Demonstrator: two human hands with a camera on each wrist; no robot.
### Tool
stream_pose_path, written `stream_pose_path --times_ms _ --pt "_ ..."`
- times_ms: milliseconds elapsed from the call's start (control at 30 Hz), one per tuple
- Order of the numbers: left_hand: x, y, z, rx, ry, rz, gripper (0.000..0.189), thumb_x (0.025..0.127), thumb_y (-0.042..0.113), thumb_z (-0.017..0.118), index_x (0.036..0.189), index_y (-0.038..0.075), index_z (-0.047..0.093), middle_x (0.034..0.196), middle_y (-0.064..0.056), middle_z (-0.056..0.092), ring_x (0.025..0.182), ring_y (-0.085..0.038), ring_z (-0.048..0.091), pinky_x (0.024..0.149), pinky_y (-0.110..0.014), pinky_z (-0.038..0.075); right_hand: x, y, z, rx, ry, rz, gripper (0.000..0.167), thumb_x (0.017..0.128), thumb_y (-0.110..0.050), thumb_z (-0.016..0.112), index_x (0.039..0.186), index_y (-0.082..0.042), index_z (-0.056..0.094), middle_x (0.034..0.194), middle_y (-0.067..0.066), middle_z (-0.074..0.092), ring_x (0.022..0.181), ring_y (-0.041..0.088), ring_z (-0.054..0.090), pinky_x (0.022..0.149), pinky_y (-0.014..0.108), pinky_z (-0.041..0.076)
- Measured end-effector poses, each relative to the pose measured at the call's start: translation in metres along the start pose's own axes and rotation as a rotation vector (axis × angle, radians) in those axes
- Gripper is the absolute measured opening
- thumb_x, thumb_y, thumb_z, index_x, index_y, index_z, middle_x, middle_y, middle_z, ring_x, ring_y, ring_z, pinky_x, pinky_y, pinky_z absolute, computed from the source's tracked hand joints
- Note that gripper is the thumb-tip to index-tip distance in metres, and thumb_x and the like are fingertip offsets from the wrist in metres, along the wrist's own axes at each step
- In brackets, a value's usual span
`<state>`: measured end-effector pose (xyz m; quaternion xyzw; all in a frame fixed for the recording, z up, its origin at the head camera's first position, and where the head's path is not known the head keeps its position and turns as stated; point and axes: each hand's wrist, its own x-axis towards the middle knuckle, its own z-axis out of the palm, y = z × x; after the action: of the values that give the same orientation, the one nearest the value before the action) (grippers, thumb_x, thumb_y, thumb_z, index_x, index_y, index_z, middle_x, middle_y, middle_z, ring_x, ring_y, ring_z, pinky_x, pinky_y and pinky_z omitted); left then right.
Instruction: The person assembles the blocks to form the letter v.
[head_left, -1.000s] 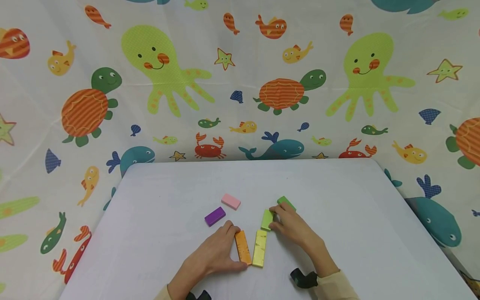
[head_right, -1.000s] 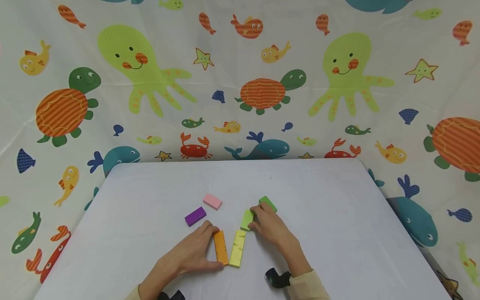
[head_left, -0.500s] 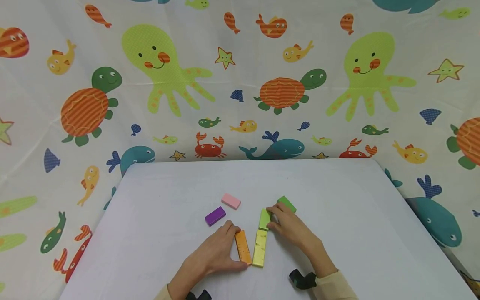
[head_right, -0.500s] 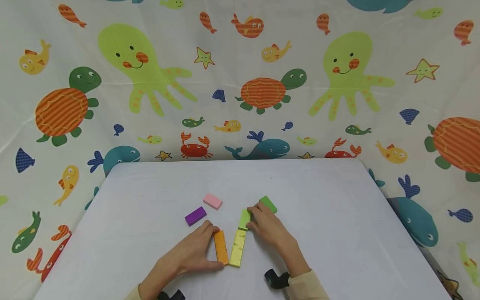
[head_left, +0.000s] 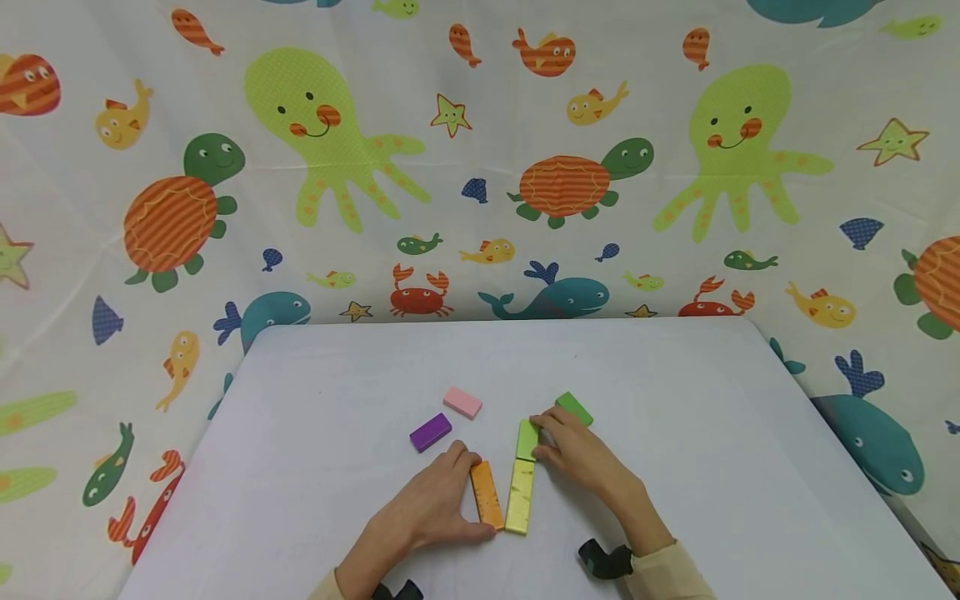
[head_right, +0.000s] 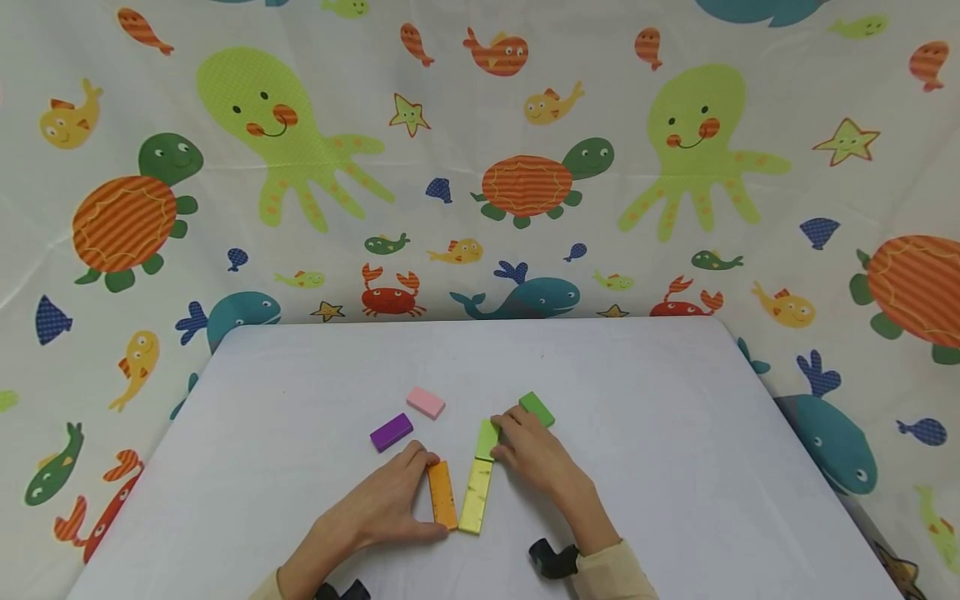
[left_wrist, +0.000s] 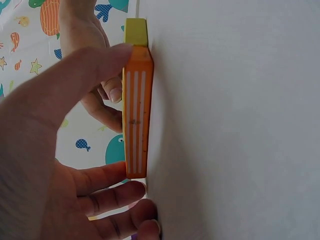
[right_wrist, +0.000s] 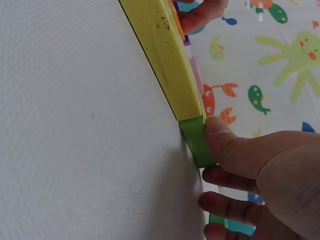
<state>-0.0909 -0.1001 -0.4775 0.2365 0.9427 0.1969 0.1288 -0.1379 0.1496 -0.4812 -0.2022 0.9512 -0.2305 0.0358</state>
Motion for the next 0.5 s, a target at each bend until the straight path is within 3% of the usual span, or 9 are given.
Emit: stream_pose_path --times_ms 500 --pt "-0.0004 0.0002 -0.0002 0.001 -0.006 -0.006 0.089 0.070 0.069 0.076 0.133 0.011 0.053 0.117 0.002 0.050 0.097 -0.008 0.049 0.096 -0.032 0.054 -0.0014 -0.0014 -0.0025 -0.007 -0.022 -0.011 0.048 0.087 -0.022 0.076 0.130 -0.005 0.062 0.121 0.004 0.062 0.117 0.021 0.059 0.103 0.041 0.051"
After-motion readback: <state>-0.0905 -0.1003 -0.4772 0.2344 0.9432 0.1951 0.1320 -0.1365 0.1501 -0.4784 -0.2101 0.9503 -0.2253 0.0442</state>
